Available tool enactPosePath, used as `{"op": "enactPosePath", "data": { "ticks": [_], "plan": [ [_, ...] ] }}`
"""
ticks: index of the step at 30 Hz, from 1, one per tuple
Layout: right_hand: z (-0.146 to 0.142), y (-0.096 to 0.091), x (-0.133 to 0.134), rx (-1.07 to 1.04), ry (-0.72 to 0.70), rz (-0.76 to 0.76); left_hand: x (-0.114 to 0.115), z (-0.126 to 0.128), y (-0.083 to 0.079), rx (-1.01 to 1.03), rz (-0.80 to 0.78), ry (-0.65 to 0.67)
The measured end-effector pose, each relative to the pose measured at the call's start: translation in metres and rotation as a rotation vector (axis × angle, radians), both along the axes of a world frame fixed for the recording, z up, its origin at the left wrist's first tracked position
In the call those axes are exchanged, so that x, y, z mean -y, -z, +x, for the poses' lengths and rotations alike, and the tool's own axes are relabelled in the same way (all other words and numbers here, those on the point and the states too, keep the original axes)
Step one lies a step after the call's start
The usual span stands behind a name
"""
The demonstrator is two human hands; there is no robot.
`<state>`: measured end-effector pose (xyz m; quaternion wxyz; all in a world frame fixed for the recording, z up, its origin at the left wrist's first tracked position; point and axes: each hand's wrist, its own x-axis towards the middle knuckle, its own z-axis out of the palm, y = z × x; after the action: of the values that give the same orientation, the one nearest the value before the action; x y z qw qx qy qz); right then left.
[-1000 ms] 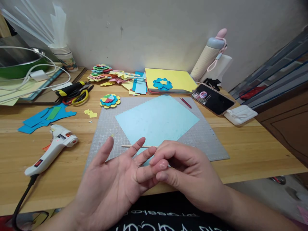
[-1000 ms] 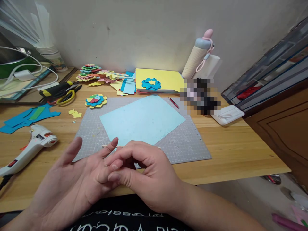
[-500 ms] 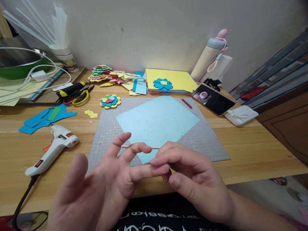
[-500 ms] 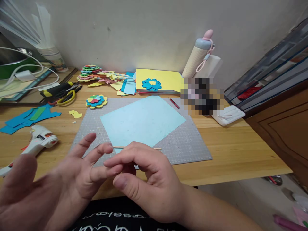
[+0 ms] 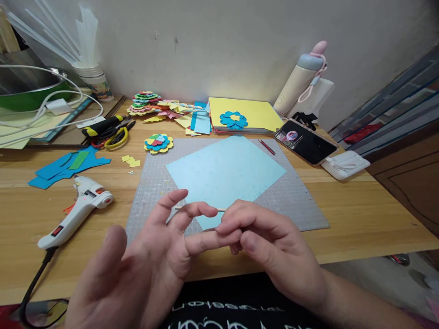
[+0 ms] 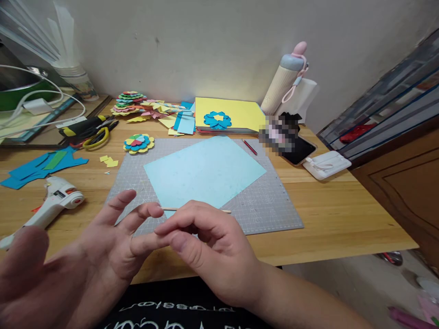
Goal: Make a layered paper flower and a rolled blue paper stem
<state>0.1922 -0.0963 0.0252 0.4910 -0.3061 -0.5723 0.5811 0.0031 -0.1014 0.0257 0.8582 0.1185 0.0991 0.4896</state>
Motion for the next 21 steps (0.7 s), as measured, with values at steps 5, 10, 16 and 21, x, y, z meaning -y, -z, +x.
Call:
{"op": "enactPosePath", "data": {
  "ticks": [5,10,16,21],
  "plan": [
    [-0.002,0.014,-0.005,-0.287,-0.159,-0.201,-0.008,0.002,-0.007,-0.041,-0.210,0.134],
    [-0.009,0.025,-0.007,-0.405,-0.195,-0.312,-0.014,0.001,-0.002,-0.033,-0.345,0.190],
    [-0.011,0.030,-0.008,-0.484,-0.264,-0.308,-0.013,0.001,-0.003,0.013,-0.370,0.203],
    [-0.011,0.031,-0.007,-0.506,-0.305,-0.271,-0.014,0.003,-0.004,-0.015,-0.370,0.213]
  ]
}}
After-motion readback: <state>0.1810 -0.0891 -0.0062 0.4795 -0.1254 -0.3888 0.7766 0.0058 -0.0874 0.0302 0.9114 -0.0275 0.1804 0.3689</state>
